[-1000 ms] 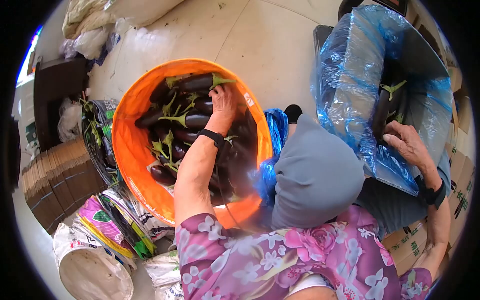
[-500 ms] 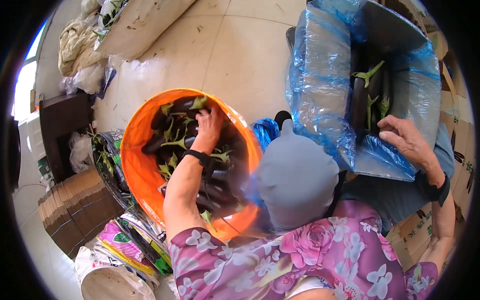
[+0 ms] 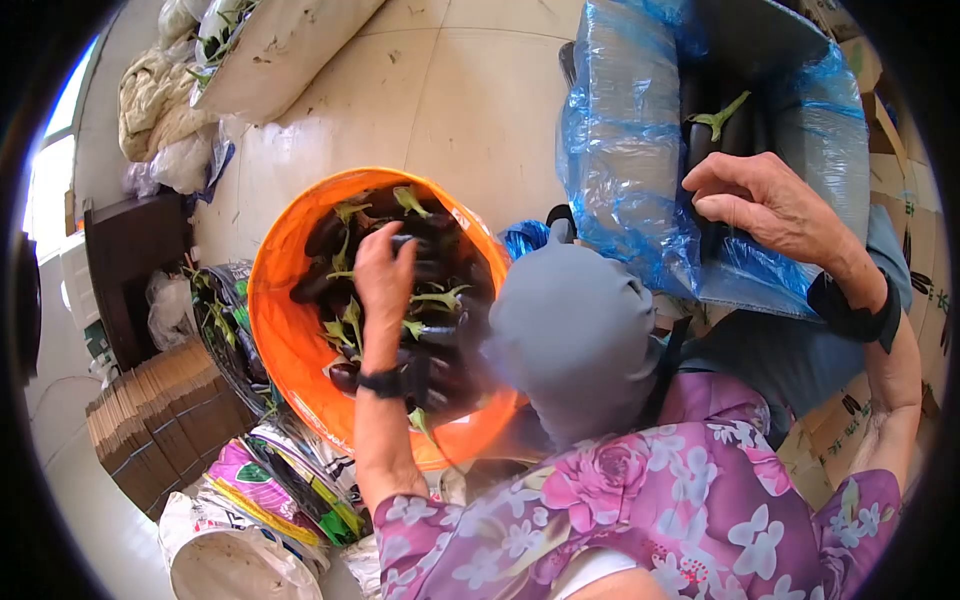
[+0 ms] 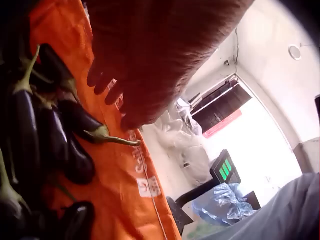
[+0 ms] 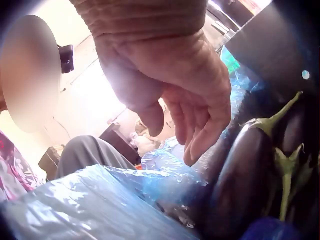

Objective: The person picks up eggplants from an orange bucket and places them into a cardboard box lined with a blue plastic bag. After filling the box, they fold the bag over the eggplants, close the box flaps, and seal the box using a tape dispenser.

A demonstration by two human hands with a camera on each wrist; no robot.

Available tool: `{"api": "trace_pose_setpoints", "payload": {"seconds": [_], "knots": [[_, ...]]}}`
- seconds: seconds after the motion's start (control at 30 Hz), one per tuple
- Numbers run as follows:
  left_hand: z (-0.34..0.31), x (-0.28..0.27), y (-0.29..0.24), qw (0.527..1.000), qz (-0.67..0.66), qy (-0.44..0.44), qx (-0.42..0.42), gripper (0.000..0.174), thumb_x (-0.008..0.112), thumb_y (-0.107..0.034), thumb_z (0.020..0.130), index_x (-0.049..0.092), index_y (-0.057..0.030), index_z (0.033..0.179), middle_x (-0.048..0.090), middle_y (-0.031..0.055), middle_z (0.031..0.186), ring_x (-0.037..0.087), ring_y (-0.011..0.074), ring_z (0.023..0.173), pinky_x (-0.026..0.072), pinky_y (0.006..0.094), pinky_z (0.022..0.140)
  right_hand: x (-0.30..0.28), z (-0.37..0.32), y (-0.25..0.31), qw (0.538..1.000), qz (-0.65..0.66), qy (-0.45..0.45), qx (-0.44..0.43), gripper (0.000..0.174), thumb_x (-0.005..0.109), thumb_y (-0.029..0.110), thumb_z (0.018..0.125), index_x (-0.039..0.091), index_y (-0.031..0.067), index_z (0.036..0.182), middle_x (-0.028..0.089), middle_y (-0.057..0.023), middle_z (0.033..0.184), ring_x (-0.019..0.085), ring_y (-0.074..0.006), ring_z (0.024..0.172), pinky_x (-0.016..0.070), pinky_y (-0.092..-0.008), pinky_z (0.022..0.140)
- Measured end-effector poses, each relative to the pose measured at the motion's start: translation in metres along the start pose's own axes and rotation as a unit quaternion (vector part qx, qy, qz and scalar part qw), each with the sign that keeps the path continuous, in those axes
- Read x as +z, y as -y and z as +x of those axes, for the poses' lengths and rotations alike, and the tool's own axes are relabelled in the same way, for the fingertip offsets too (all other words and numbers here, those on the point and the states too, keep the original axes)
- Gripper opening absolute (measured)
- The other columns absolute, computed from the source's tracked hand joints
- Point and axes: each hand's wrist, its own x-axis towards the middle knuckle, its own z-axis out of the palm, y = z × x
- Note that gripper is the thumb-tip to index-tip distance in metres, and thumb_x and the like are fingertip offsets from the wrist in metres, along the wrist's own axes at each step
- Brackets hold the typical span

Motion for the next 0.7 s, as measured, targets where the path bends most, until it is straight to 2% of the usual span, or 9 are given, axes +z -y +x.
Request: {"api": "trace_pose_setpoints", "payload": {"seconds": [0.03,0.17,0.2,0.3,0.37,0.43,0.47,0.6,0.7], "knots": [[0.008,0.023,-0.01,0.999,0.017,0.029,0.008,0.039,0.071,-0.016,0.079,0.06,-0.006,0.116,0.06,0.0112,0.116,0.057,0.0309,0.109,0.0483,0.0409,0.087,0.0,-0.002,0.001,1.0,-0.002,0.0,0.0,0.027,0.06,0.015,0.092,0.061,-0.0053,0.11,0.067,-0.01,0.09,0.062,-0.0143,0.084,0.0501,-0.0296,0.079],[0.039,0.118,-0.016,0.967,0.253,-0.019,0.033,0.054,0.071,-0.019,0.072,0.057,-0.0096,0.124,0.056,0.0076,0.12,0.051,0.03,0.11,0.0467,0.0406,0.083,-0.004,-0.015,0.0,0.999,-0.017,0.0,0.032,0.03,0.06,0.019,0.093,0.06,-0.0054,0.111,0.067,-0.0107,0.091,0.063,-0.0154,0.088,0.0503,-0.0307,0.081],[0.043,0.117,-0.02,0.954,0.291,0.062,0.034,0.053,0.069,-0.023,0.073,0.058,-0.0099,0.124,0.056,0.0068,0.115,0.051,0.0302,0.105,0.0443,0.0426,0.086,-0.004,-0.019,-0.006,0.999,-0.003,-0.011,0.046,0.03,0.06,0.019,0.093,0.061,-0.0052,0.111,0.067,-0.0106,0.093,0.063,-0.0155,0.09,0.0503,-0.0307,0.082],[0.048,0.106,-0.012,0.955,0.268,0.083,0.093,0.043,0.061,-0.02,0.081,0.061,-0.0105,0.122,0.057,0.0078,0.113,0.049,0.0311,0.109,0.0382,0.0441,0.098,-0.008,-0.023,-0.005,0.996,0.007,-0.017,0.083,0.03,0.059,0.02,0.094,0.061,-0.0045,0.111,0.066,-0.01,0.096,0.062,-0.0156,0.092,0.0499,-0.0302,0.083],[0.049,0.102,-0.002,0.956,0.253,0.059,0.138,0.04,0.062,-0.017,0.077,0.064,-0.0102,0.116,0.057,0.0066,0.114,0.049,0.0299,0.108,0.0369,0.0468,0.097,-0.006,-0.023,-0.006,0.997,0.011,-0.02,0.069,0.031,0.06,0.021,0.094,0.061,-0.0048,0.111,0.066,-0.0098,0.095,0.062,-0.0151,0.091,0.0498,-0.0301,0.082],[0.058,0.096,0.0,0.917,0.334,0.128,0.18,0.039,0.062,-0.017,0.077,0.065,-0.0103,0.116,0.058,0.0072,0.115,0.048,0.03,0.112,0.0345,0.0474,0.103,-0.004,-0.018,-0.006,0.998,0.008,-0.022,0.061,0.03,0.06,0.02,0.093,0.061,-0.0046,0.111,0.066,-0.0103,0.094,0.062,-0.0152,0.09,0.0501,-0.0303,0.081],[0.058,0.098,0.004,0.929,0.3,0.116,0.182,0.039,0.062,-0.016,0.077,0.065,-0.0094,0.116,0.059,0.0086,0.117,0.047,0.0298,0.115,0.0315,0.0484,0.107,-0.005,-0.019,-0.007,0.998,0.001,-0.026,0.06,0.029,0.061,0.019,0.093,0.061,-0.0044,0.11,0.066,-0.0108,0.094,0.062,-0.0153,0.089,0.0503,-0.0306,0.08],[0.052,0.082,0.016,0.952,0.218,0.066,0.207,0.064,0.082,-0.016,0.052,0.065,-0.0096,0.113,0.059,0.01,0.121,0.047,0.029,0.12,0.0296,0.0477,0.108,-0.005,-0.023,0.0,0.998,-0.039,-0.028,0.033,0.025,0.062,0.014,0.091,0.061,-0.004,0.108,0.066,-0.0115,0.09,0.062,-0.0151,0.084,0.0503,-0.0302,0.078],[0.043,0.03,0.005,0.989,0.069,0.001,0.127,0.063,0.086,-0.018,0.053,0.066,-0.0073,0.113,0.062,0.0132,0.115,0.053,0.0296,0.114,0.0358,0.0451,0.106,-0.008,-0.025,-0.005,0.998,-0.018,-0.04,0.052,0.025,0.062,0.014,0.091,0.061,-0.0043,0.108,0.066,-0.0109,0.09,0.062,-0.0149,0.084,0.0504,-0.0298,0.078]]}}
